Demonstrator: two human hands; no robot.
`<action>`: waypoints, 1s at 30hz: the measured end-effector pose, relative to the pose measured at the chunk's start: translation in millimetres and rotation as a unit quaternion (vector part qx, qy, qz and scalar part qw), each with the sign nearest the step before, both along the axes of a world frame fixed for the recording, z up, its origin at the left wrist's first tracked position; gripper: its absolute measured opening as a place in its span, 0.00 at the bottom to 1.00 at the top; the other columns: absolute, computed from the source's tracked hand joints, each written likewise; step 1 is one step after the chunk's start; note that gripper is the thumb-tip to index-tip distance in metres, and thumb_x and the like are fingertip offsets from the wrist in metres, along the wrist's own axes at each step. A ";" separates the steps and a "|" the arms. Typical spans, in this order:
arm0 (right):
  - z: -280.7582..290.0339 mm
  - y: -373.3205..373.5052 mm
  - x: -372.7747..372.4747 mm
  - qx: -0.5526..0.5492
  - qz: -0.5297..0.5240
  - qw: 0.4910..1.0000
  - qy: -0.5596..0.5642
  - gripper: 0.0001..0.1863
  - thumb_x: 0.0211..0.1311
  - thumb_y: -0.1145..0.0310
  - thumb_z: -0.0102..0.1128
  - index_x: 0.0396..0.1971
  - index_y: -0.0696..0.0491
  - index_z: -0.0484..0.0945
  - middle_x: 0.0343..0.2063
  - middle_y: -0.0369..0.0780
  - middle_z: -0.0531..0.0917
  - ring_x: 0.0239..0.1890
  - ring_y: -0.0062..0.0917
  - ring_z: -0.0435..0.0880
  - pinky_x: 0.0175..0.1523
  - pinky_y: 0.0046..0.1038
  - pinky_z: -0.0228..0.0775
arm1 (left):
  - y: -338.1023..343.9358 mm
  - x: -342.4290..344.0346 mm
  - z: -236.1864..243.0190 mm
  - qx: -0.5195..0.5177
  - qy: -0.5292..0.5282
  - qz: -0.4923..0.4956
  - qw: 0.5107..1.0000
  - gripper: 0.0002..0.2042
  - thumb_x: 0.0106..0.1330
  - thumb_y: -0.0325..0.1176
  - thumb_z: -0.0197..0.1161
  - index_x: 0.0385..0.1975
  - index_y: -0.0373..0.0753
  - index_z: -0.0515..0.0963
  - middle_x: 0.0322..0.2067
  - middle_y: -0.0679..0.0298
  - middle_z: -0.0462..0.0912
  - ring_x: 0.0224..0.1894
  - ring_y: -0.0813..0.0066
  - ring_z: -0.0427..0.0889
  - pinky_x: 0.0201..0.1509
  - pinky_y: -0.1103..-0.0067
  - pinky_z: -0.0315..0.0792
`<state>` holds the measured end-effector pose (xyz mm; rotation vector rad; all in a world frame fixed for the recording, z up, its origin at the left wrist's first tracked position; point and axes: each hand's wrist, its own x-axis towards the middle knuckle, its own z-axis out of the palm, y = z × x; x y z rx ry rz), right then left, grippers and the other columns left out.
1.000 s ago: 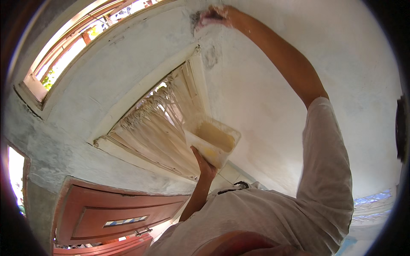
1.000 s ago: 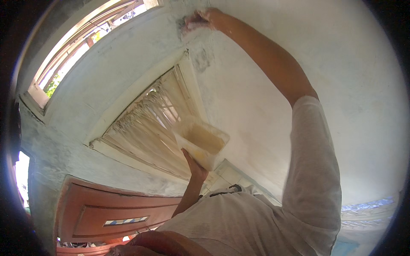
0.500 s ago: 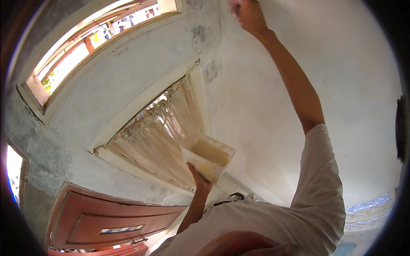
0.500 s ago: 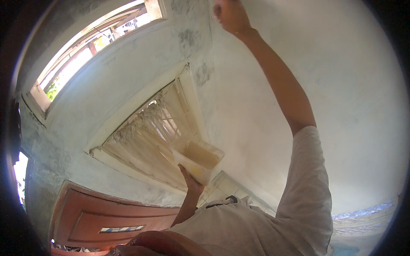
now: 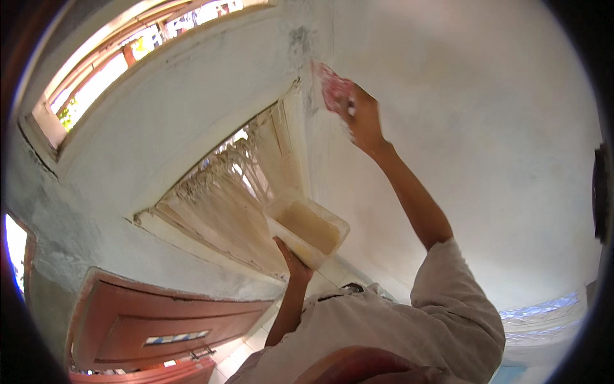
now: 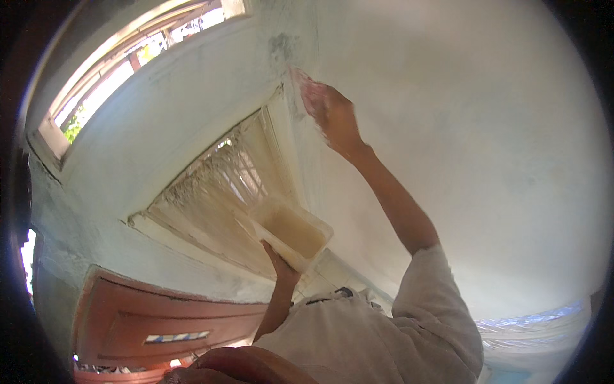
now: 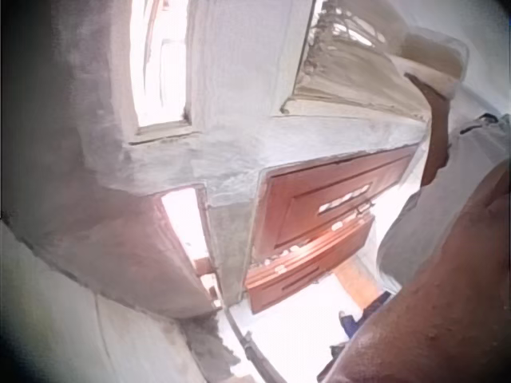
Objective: The person applies plaster to the wall area above a door and around high windows using a putty knife, repeatedly loading the tool from a container.
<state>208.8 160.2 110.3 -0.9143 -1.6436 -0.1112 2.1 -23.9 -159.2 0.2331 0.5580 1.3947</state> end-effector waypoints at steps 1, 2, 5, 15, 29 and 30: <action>-11.7 -28.8 11.3 -0.080 -0.019 0.996 0.041 0.16 0.74 0.65 0.58 0.54 0.59 0.77 0.33 0.48 0.85 0.32 0.32 0.85 0.37 0.33 0.78 | 3.5 1.9 -1.6 0.016 0.013 0.000 1.000 0.43 0.70 0.74 0.41 0.76 0.49 0.55 0.71 0.62 0.64 0.71 0.60 0.64 0.74 0.63 0.63; -21.0 -61.4 17.7 -0.159 -0.038 0.983 0.083 0.15 0.74 0.64 0.58 0.51 0.60 0.77 0.30 0.46 0.85 0.30 0.29 0.85 0.36 0.31 0.78 | 8.5 4.3 -2.6 0.032 0.026 0.001 0.999 0.42 0.71 0.74 0.38 0.76 0.50 0.54 0.71 0.64 0.64 0.71 0.61 0.65 0.75 0.64 0.63; -55.2 -134.4 -14.4 -0.266 -0.011 0.953 0.145 0.12 0.72 0.66 0.61 0.44 0.60 0.79 0.25 0.44 0.85 0.25 0.23 0.84 0.34 0.29 0.77 | 2.9 -14.7 -12.7 0.048 0.036 0.030 0.998 0.43 0.70 0.75 0.35 0.77 0.51 0.54 0.72 0.64 0.63 0.72 0.62 0.65 0.75 0.63 0.62; -134.8 -207.2 -46.7 -0.397 0.059 0.909 -0.113 0.09 0.67 0.69 0.65 0.35 0.61 0.82 0.22 0.51 0.81 0.20 0.40 0.79 0.30 0.33 0.73 | -7.5 -4.0 -22.9 -0.048 0.099 0.011 0.994 0.47 0.65 0.80 0.33 0.75 0.50 0.57 0.70 0.62 0.67 0.69 0.60 0.67 0.73 0.64 0.66; -196.0 -217.4 -50.8 -0.436 0.036 0.887 -0.150 0.11 0.64 0.68 0.64 0.42 0.57 0.85 0.21 0.52 0.81 0.23 0.45 0.80 0.33 0.38 0.75 | -28.4 11.7 -43.8 -0.034 0.101 -0.038 0.994 0.48 0.64 0.81 0.32 0.72 0.47 0.62 0.65 0.61 0.72 0.65 0.62 0.72 0.69 0.66 0.69; -195.5 -218.7 -49.8 -0.447 0.058 0.884 -0.123 0.11 0.64 0.68 0.65 0.42 0.57 0.84 0.21 0.51 0.81 0.22 0.45 0.78 0.33 0.36 0.75 | -29.5 11.9 -39.3 -0.020 0.116 -0.044 0.992 0.48 0.64 0.81 0.32 0.73 0.47 0.61 0.67 0.61 0.70 0.67 0.62 0.70 0.70 0.65 0.69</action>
